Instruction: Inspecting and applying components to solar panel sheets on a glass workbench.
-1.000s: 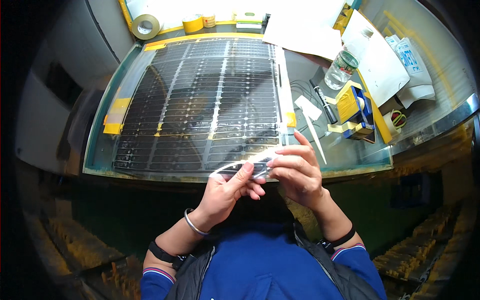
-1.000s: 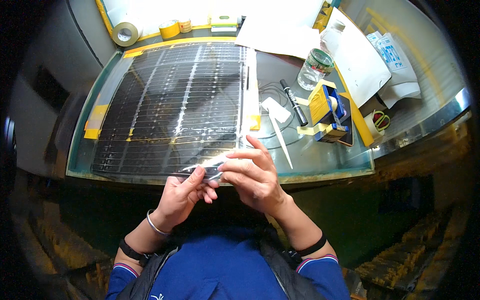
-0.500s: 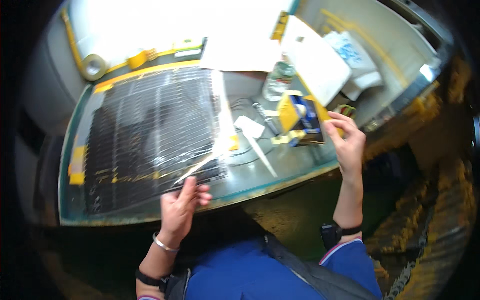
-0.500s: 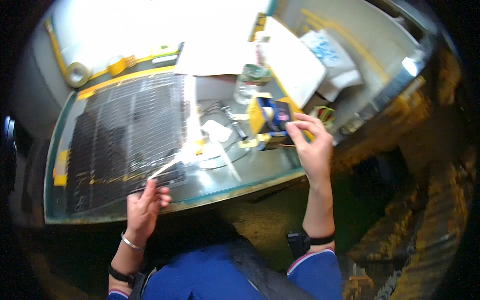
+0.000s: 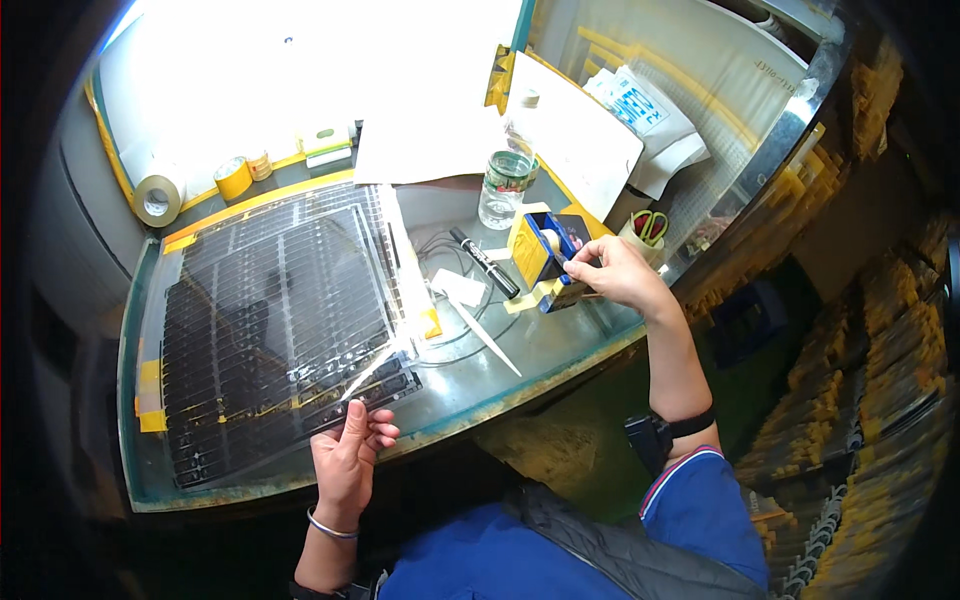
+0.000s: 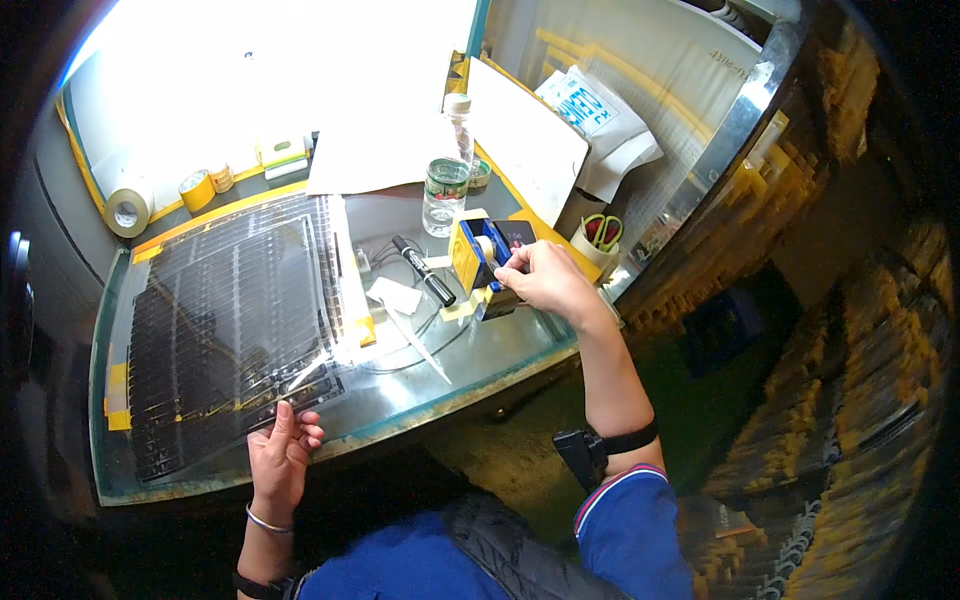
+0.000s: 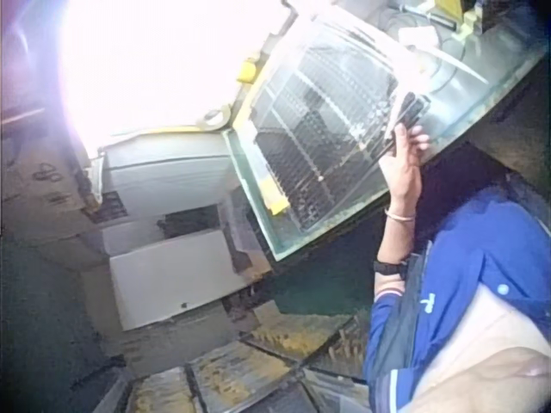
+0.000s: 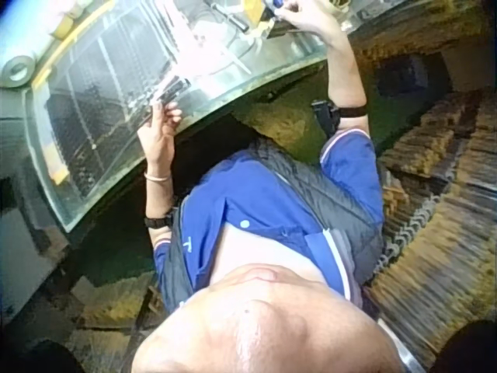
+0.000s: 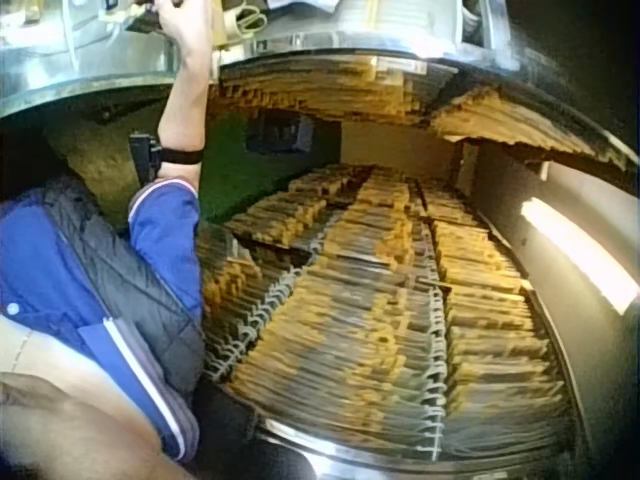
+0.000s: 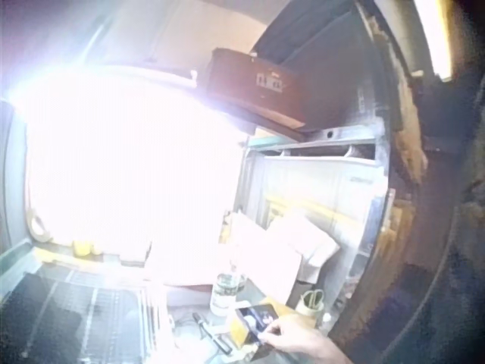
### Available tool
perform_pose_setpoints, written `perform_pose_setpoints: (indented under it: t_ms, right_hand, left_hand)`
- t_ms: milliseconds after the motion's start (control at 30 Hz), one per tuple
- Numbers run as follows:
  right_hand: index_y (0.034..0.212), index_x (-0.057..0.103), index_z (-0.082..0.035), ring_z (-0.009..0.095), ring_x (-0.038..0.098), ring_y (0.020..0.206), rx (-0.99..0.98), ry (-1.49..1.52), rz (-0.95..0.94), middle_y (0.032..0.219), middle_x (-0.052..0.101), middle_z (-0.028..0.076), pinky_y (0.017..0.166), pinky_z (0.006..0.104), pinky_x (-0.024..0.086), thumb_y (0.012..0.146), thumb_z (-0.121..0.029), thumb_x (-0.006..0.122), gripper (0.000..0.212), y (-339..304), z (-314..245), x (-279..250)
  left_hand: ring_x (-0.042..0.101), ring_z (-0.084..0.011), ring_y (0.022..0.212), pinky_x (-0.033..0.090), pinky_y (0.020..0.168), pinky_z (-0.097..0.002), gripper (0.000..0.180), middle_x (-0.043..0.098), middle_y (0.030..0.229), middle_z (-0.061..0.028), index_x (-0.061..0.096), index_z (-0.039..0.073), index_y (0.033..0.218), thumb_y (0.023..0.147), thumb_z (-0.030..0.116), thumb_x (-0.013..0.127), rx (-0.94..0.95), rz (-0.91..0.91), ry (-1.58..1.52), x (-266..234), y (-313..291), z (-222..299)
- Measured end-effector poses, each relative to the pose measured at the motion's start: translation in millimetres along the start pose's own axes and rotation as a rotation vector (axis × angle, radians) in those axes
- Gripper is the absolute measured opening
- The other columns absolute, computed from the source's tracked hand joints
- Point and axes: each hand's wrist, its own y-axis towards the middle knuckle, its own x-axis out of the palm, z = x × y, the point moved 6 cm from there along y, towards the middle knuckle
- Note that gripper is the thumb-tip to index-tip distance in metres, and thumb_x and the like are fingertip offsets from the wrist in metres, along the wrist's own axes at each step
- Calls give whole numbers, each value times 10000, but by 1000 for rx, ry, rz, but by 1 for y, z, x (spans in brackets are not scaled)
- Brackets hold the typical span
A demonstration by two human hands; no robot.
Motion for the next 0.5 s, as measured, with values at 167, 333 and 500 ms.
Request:
perform_pose_setpoints:
  t_ms: [167, 333, 500]
  right_hand:
    - [871, 722, -9, 221, 675, 729, 12, -35, 223, 756, 696, 144, 706, 340, 504, 815, -263, 685, 262, -19, -27, -16]
    - [899, 709, 24, 138, 674, 739, -74, 253, 413, 777, 719, 118, 690, 285, 514, 798, -136, 706, 189, -38, -9, -7]
    - [877, 663, 2, 99, 628, 711, -50, 464, 445, 801, 682, 45, 654, 244, 510, 790, -60, 723, 123, -52, 7, 7]
  left_hand:
    - [648, -190, 715, 517, 616, -280, 265, 668, 887, -162, 607, -45, 1045, 984, 205, 544, 0, -7, 2, 0, 2, -2]
    - [649, -193, 715, 519, 617, -279, 262, 669, 885, -161, 605, -39, 1043, 985, 209, 541, 1, -8, 4, 0, 2, 0]
    - [649, -191, 719, 520, 618, -279, 272, 669, 887, -159, 603, -39, 1049, 987, 218, 537, 3, -20, 5, 0, 1, -1]
